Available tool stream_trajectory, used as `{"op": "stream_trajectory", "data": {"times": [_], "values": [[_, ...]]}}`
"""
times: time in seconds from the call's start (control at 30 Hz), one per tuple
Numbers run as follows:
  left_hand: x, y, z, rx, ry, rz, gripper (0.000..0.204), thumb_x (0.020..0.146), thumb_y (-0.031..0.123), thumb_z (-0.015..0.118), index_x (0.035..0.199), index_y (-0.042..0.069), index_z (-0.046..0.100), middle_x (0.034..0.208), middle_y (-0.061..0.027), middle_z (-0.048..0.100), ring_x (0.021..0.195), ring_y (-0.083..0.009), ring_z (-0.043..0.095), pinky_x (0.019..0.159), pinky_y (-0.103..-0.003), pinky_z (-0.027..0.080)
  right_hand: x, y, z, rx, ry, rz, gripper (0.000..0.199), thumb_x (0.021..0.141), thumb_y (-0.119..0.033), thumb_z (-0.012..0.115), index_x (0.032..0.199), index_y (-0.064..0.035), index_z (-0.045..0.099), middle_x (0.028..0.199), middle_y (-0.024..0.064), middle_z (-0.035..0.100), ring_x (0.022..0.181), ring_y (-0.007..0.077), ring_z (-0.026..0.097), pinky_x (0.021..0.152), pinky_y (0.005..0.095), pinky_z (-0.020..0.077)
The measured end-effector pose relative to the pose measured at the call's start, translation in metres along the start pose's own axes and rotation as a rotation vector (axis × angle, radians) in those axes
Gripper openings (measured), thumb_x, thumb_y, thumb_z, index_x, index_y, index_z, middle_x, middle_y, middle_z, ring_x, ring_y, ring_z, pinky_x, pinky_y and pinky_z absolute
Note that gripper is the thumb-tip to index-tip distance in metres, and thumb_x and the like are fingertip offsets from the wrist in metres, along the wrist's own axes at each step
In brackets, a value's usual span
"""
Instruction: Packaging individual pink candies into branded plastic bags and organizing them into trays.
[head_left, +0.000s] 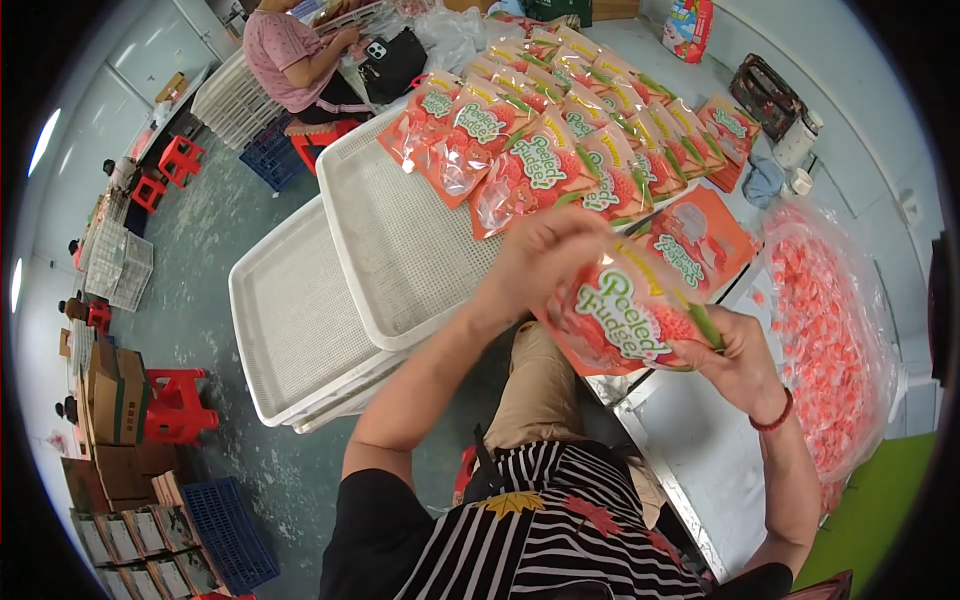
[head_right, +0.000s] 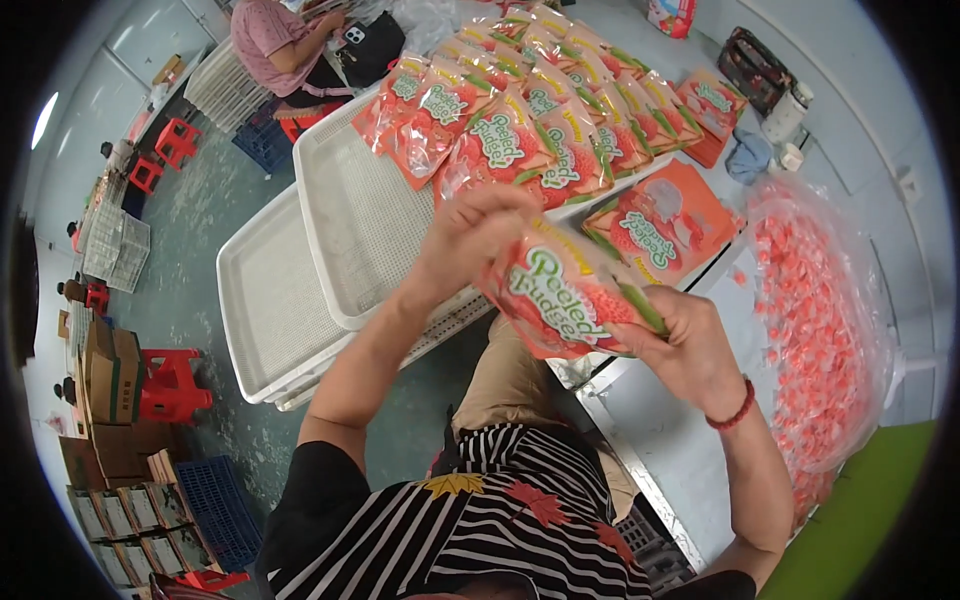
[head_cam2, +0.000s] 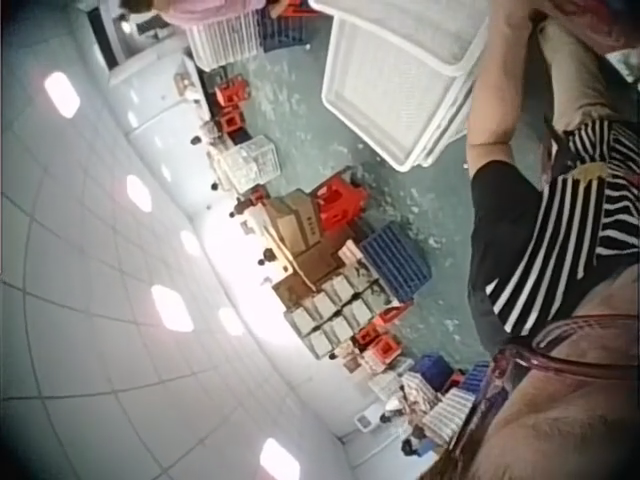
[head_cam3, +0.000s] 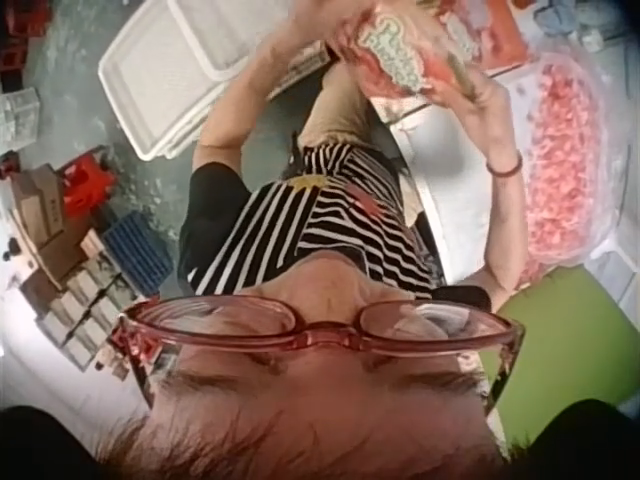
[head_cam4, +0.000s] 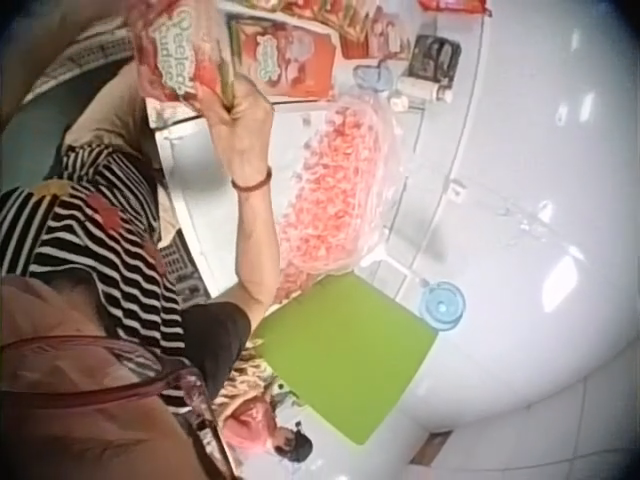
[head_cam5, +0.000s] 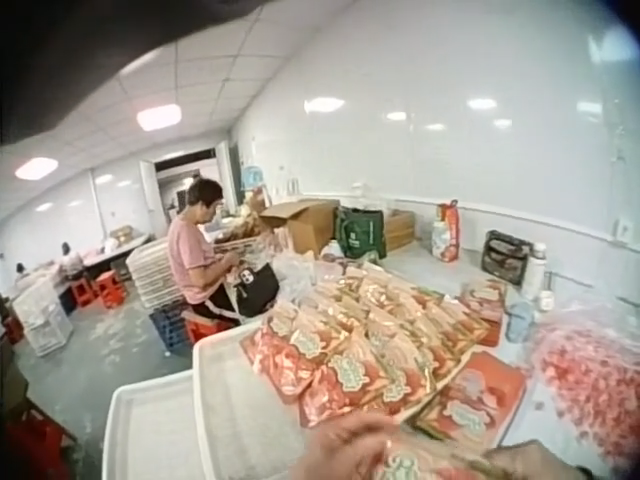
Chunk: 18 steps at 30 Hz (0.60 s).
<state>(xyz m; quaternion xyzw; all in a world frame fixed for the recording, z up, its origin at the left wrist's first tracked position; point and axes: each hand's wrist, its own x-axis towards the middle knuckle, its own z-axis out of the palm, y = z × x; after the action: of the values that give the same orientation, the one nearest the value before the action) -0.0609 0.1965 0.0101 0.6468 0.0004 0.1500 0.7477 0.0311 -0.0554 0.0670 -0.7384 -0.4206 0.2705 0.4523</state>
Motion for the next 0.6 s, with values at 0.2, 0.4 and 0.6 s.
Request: {"op": "stream_trajectory", "data": {"times": [0.2,0.4,0.6], "values": [[0.008,-0.082,-0.110,1.410,0.317,0.445,0.078,0.073,0.029,0.075,0.132,-0.002,0.036,0.135,-0.0238,0.040,0.116,-0.0436,0.044,0.096,-0.047,0.042,0.003,-0.017,-0.023,0.249,0.043,0.119,0.026,0.088,-0.005,0.062,0.112,0.0040,0.059,0.092,0.0050,0.067,0.078,0.0110,0.064,0.072,0.0236,0.0534],[0.023,-0.113,-0.125,1.487,0.296,0.242,0.076,0.080,0.027,0.066,0.138,-0.004,0.027,0.137,-0.0277,0.037,0.115,-0.0433,0.046,0.090,-0.047,0.047,-0.002,-0.016,-0.028,0.241,0.188,0.254,0.026,0.088,-0.007,0.062,0.112,0.0013,0.058,0.090,0.0056,0.068,0.074,0.0094,0.065,0.069,0.0240,0.0548],[0.040,-0.116,-0.141,1.380,0.451,0.125,0.062,0.088,0.022,0.055,0.138,-0.003,0.030,0.112,-0.0281,0.056,0.092,-0.0415,0.060,0.076,-0.046,0.051,0.043,-0.015,-0.018,0.146,0.184,0.156,0.022,0.090,-0.013,0.059,0.108,-0.0008,0.058,0.077,-0.0019,0.061,0.074,0.0065,0.061,0.064,0.0247,0.0549]]}}
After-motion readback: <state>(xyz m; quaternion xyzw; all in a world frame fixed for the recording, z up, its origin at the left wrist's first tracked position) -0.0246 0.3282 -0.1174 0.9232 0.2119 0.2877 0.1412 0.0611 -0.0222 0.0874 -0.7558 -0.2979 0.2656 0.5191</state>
